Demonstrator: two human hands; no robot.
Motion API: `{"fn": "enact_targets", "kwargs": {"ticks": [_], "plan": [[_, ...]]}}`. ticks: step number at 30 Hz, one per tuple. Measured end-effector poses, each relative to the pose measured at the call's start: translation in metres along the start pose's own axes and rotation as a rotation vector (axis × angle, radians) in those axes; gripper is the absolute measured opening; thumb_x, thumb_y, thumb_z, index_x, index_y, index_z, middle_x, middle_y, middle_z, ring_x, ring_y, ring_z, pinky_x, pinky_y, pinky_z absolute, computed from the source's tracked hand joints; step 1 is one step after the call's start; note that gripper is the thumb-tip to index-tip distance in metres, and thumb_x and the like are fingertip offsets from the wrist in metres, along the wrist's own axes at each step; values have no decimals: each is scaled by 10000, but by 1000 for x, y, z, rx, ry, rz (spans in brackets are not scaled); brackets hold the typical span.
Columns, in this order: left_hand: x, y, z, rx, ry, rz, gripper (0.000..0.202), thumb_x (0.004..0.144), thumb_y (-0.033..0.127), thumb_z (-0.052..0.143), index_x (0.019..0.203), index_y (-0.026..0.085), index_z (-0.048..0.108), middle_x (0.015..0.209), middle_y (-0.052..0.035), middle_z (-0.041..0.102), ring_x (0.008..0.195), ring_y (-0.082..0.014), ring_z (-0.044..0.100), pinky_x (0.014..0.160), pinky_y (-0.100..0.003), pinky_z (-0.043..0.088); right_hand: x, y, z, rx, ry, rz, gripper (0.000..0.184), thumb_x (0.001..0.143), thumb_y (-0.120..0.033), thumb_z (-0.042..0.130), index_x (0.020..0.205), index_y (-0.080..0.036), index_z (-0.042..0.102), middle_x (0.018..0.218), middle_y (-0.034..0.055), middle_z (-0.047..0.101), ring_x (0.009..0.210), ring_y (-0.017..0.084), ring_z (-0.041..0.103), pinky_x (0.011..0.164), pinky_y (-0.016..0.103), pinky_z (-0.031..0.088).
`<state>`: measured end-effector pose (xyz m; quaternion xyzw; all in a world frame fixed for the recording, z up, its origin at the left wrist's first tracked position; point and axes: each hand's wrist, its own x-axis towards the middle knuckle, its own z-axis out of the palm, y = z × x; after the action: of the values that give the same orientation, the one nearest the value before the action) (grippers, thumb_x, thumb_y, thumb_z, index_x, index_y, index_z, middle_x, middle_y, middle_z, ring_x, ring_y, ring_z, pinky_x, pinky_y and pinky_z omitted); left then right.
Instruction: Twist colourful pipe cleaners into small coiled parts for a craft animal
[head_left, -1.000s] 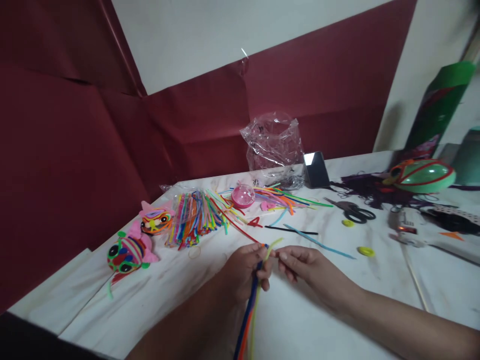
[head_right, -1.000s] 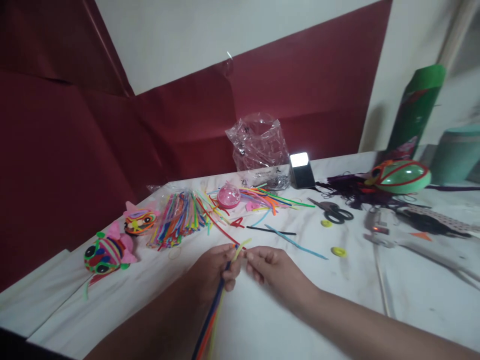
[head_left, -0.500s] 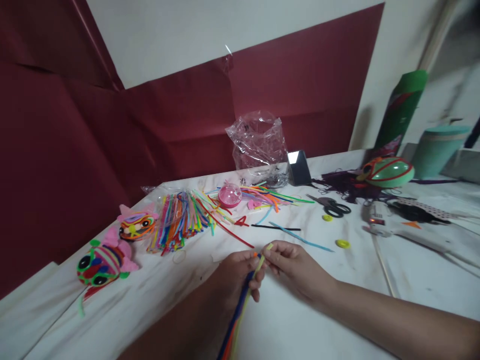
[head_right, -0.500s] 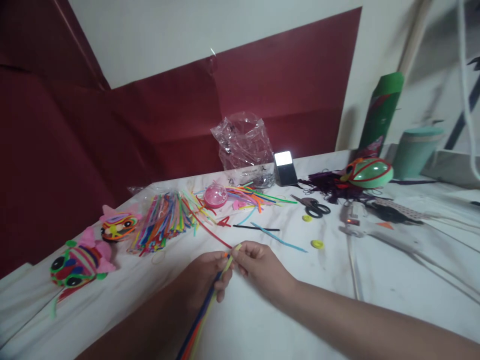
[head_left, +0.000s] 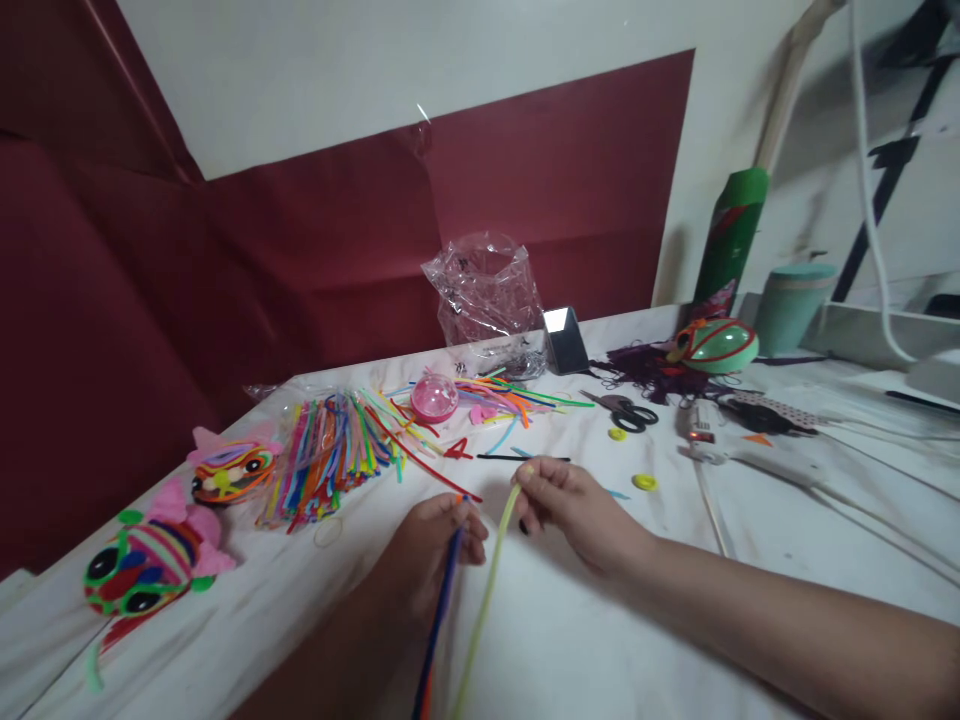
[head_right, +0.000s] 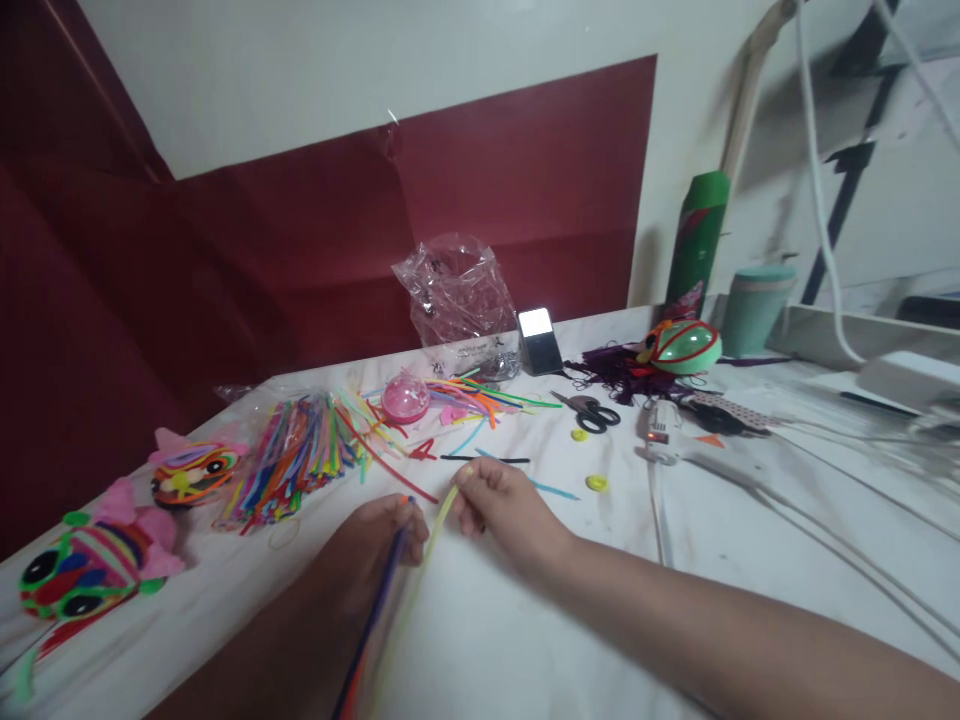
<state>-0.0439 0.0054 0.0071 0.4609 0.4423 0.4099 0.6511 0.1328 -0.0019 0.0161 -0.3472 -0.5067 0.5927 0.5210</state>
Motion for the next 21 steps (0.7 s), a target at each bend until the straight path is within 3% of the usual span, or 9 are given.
{"fn": "enact_targets", "kwargs": {"ticks": [3,7,10,12,15,18,21], "plan": [[11,3,-13,-53,117,19,151,711,264,580,697,129,513,588,2,551,462,-75,492,500,-219,426,18,-30,-15,130,136,-109,191,769,-321,555,701,-164,470,535,-22,581,415,71,497,421,185,373],[20,4,-24,-90,157,20,92,748,204,518,696,129,506,576,6,535,445,-71,461,466,-210,404,69,-71,-30,283,291,-281,84,791,-122,463,712,-144,482,627,33,633,547,96,605,551,203,500],[22,2,-27,-130,174,33,89,764,198,496,702,135,501,575,9,529,449,-74,459,469,-214,403,115,-78,-23,146,347,-397,128,823,-88,391,745,-170,450,683,16,638,667,87,635,657,202,525],[22,1,-28,-148,174,33,90,764,202,498,703,136,501,576,6,530,450,-76,459,473,-219,402,140,-67,-14,-115,367,-411,147,855,-102,346,779,-186,440,735,1,637,702,68,631,676,189,523],[22,2,-28,-171,185,29,92,755,201,505,695,131,509,575,-3,534,453,-78,459,479,-223,394,166,-35,-8,-406,302,-324,93,861,-139,392,848,-161,482,760,15,632,672,91,624,638,224,527],[22,2,-27,-191,177,28,97,750,205,504,697,126,522,585,-9,540,470,-81,463,509,-233,394,176,-2,-21,-815,210,-212,159,851,-235,471,911,-110,549,828,32,617,706,129,605,622,275,513],[22,-1,-27,-151,172,55,116,732,226,525,711,117,559,633,-23,560,534,-92,486,577,-247,398,172,20,-42,-1281,89,-153,255,842,-304,495,1024,-134,550,1000,53,580,830,149,576,709,327,492]]}}
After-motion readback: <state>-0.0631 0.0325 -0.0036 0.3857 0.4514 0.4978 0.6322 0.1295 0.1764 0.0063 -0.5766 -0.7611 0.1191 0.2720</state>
